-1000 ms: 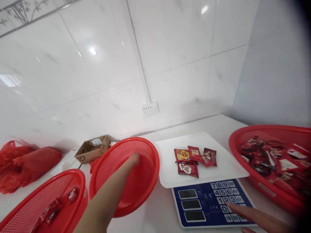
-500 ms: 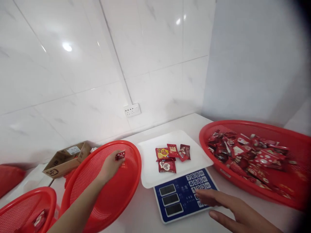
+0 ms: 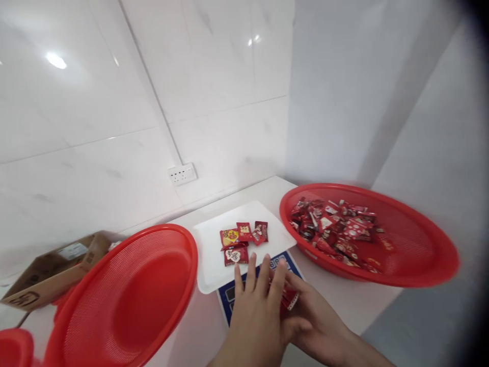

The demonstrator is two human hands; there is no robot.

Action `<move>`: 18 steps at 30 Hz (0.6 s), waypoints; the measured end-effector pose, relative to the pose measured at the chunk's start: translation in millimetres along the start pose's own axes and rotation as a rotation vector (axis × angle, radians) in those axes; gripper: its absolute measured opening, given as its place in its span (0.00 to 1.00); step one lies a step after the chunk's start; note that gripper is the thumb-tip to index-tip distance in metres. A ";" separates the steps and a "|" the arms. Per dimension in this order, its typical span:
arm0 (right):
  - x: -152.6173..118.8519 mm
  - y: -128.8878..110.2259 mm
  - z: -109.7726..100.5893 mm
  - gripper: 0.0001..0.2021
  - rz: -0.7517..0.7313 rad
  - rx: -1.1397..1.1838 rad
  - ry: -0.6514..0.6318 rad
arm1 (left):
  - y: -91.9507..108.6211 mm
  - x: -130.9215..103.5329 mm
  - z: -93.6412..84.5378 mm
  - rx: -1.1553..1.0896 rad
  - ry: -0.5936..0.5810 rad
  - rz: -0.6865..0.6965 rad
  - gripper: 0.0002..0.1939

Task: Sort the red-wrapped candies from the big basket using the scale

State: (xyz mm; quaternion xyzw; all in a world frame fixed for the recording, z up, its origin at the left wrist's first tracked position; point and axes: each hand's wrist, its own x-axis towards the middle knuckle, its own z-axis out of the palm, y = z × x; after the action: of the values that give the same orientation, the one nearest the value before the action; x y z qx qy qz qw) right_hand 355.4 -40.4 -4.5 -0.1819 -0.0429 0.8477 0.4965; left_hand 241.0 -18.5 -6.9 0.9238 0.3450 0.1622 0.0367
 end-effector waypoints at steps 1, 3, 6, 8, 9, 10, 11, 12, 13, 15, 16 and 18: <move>-4.7 -5.9 1.7 0.12 -0.048 -0.013 0.028 | -1.4 -0.4 -2.7 0.015 0.039 0.021 0.40; -15.0 -26.3 5.4 0.10 -0.188 -0.081 0.112 | -7.9 -4.5 -9.7 0.028 0.134 0.049 0.42; -31.7 -76.9 6.0 0.13 -0.562 -0.358 0.279 | -34.3 -21.9 -17.0 0.109 0.307 -0.073 0.38; -40.4 -115.3 -0.1 0.18 -0.884 -0.662 0.439 | -63.3 -42.1 -17.3 0.235 0.359 -0.194 0.34; -42.6 -132.2 -4.8 0.21 -0.983 -0.863 0.552 | -79.3 -54.5 -16.3 0.309 0.353 -0.214 0.33; -42.9 -146.1 -10.1 0.25 -1.062 -1.083 0.717 | -95.0 -68.0 -14.9 0.356 0.327 -0.257 0.32; -41.0 -155.9 -15.2 0.29 -1.074 -1.315 0.823 | -109.3 -81.9 -13.6 0.372 0.281 -0.334 0.31; -36.7 -161.2 -19.4 0.31 -1.072 -1.520 0.855 | -121.4 -95.5 -12.8 0.353 0.212 -0.419 0.30; -30.2 -161.8 -22.1 0.31 -1.058 -1.706 0.848 | -131.0 -108.3 -12.6 0.313 0.142 -0.494 0.30; -11.3 -150.9 -22.0 0.29 -0.979 -2.015 0.716 | -143.0 -129.6 -15.4 0.250 0.033 -0.584 0.29; 0.3 -141.3 -19.4 0.29 -0.923 -2.139 0.623 | -146.5 -137.7 -18.3 0.234 0.007 -0.602 0.29; 25.9 -119.7 -11.2 0.30 -0.795 -2.327 0.445 | -152.0 -150.2 -26.2 0.222 -0.013 -0.596 0.29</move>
State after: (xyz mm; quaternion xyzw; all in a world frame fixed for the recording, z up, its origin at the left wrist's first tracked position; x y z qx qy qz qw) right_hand 446.8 40.8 8.5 -0.6265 -0.7335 0.0493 0.2591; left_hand 30.9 -1.8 -50.7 0.7812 0.6160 0.0997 -0.0163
